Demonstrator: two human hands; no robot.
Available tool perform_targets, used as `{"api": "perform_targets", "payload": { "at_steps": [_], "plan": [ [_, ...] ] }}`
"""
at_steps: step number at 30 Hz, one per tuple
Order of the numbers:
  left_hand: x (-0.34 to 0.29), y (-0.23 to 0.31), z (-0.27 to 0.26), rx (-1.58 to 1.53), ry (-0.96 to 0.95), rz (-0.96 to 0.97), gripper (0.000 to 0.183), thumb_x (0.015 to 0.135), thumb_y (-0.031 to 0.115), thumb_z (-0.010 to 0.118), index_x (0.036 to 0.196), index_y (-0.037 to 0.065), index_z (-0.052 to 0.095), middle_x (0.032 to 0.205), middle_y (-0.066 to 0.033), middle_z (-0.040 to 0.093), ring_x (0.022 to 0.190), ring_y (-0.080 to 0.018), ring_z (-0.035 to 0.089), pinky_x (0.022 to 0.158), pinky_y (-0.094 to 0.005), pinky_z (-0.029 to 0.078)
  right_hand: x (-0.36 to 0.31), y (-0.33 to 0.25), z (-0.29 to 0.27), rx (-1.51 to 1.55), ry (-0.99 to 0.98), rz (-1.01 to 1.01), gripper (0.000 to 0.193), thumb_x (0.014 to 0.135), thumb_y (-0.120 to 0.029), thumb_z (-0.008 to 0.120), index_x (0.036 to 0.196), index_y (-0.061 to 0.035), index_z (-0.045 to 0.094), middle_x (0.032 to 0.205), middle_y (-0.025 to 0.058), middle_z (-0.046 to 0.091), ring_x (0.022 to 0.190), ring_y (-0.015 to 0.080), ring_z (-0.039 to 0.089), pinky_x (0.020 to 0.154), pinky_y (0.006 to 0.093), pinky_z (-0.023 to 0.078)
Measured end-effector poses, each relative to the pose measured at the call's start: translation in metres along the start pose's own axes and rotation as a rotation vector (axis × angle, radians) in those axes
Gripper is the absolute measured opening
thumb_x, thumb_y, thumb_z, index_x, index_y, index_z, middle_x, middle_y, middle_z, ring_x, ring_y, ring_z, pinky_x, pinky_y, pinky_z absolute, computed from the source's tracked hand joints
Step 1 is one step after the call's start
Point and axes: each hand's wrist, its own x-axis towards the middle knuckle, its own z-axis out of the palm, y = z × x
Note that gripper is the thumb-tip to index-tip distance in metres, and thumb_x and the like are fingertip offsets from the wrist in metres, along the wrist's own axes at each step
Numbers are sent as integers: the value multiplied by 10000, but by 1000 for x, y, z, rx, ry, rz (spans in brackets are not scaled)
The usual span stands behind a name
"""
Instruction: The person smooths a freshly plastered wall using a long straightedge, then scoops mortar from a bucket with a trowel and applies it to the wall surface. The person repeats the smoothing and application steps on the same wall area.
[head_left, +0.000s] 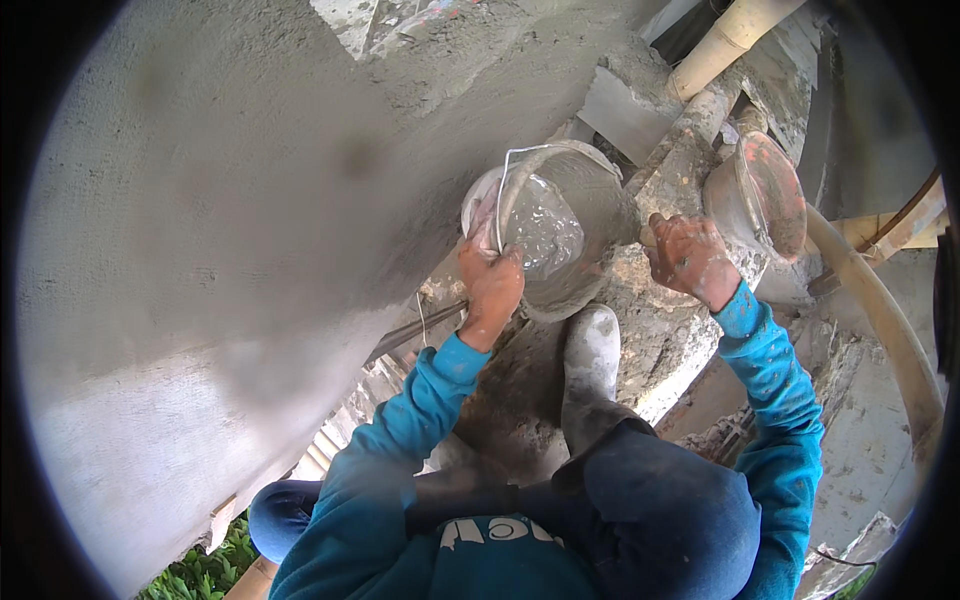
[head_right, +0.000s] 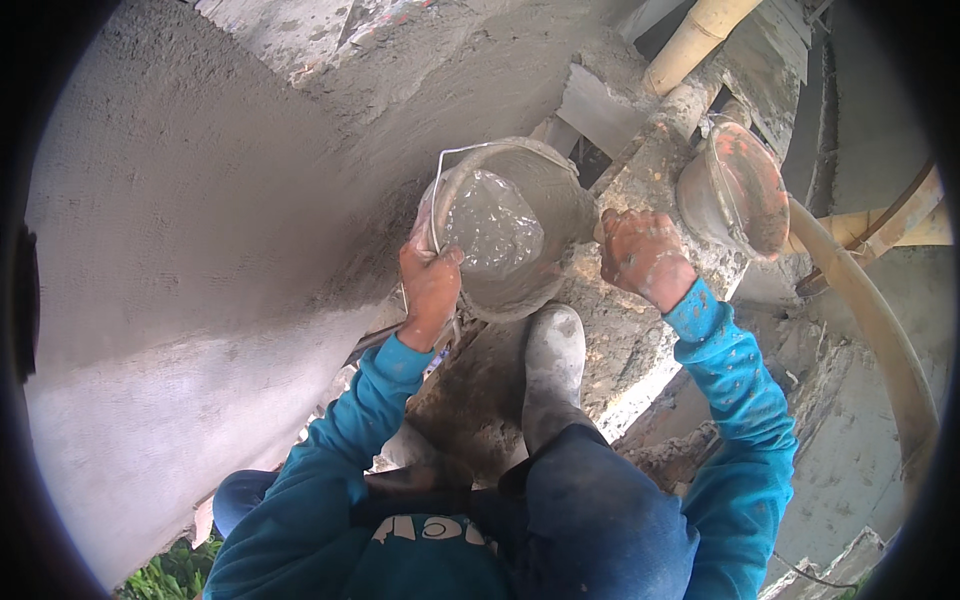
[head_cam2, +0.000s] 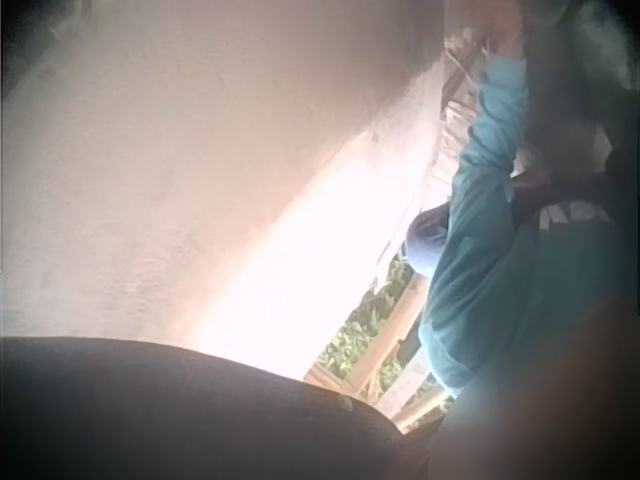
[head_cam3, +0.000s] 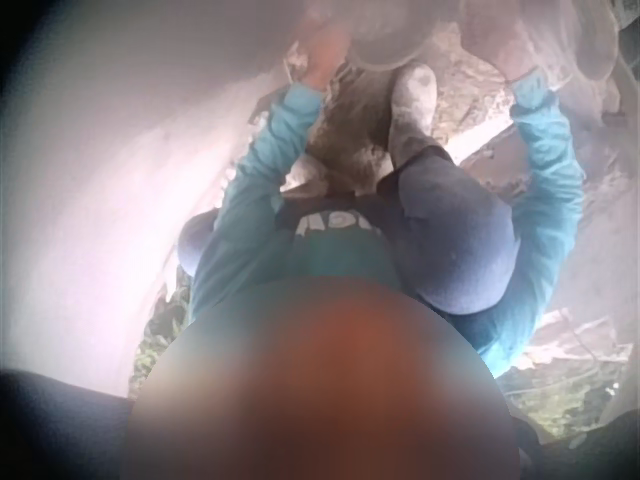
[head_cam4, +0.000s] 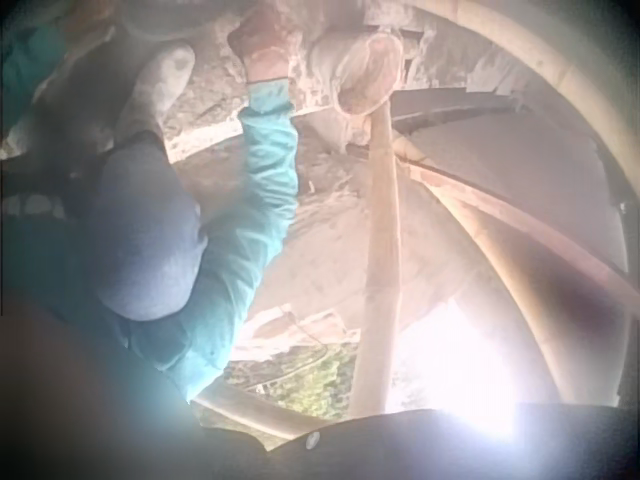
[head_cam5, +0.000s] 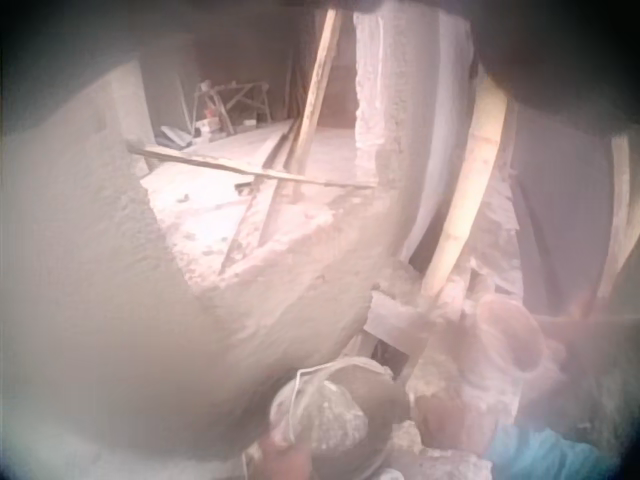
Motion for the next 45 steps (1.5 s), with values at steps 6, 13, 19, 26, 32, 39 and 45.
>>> {"api": "perform_targets", "payload": {
  "at_steps": [6, 13, 19, 26, 32, 39, 45],
  "plan": [
    [4, 17, -10, -134, -25, -15, 640, 710, -138, 446, 1339, -35, 505, 1314, -123, 545, 1205, -155, 470, 1012, -270, 357, 7, 1, 50, 564, -270, -52, 339, 801, -332, 710, 926, -33, 613, 771, 171, 648, 753, 369, 648, 678, 451, 514],
    [9, -17, -32, -241, 17, -167, 600, 699, -109, 459, 1288, -36, 550, 1031, -41, 628, 858, -100, 555, 756, -247, 467, -28, -61, 76, 933, -86, 48, 319, 808, -288, 708, 997, -63, 586, 762, 179, 638, 709, 368, 642, 622, 412, 509],
    [18, -14, -41, -324, 75, -328, 551, 734, -68, 499, 1278, -6, 563, 833, 17, 568, 685, -44, 481, 587, -198, 391, -24, -57, 52, 834, -236, 182, 329, 816, -253, 689, 1044, -55, 558, 791, 196, 633, 737, 396, 635, 650, 446, 498],
    [16, -29, -83, -211, -13, -405, 571, 667, -99, 496, 1221, 4, 588, 1002, -64, 646, 832, -156, 590, 729, -279, 500, -52, -78, 49, 1262, -200, 282, 243, 848, -215, 660, 983, -30, 579, 753, 145, 613, 691, 264, 598, 656, 381, 472],
    [-7, -2, -135, -154, -50, -579, 596, 662, -119, 472, 1230, 22, 581, 1043, -75, 650, 865, -176, 615, 757, -288, 524, -74, -87, 42, 1814, -251, 519, 195, 862, -136, 538, 1029, -35, 554, 785, 11, 553, 646, 99, 516, 576, 257, 433],
    [-50, 34, -177, -148, 45, -704, 572, 666, -120, 465, 1211, 12, 577, 1037, -86, 647, 861, -182, 625, 738, -288, 527, -29, -85, 71, 2146, 183, 791, 316, 848, -142, 514, 1138, -17, 492, 824, 43, 531, 631, 129, 539, 533, 266, 489],
    [-89, 52, -211, -129, 141, -738, 429, 670, -103, 471, 1053, 4, 632, 882, -49, 654, 757, -151, 612, 694, -265, 511, 103, -94, 126, 1840, 475, 1064, 425, 860, -143, 593, 1210, 11, 406, 911, 154, 592, 803, 265, 666, 729, 379, 555]
  ]
}}
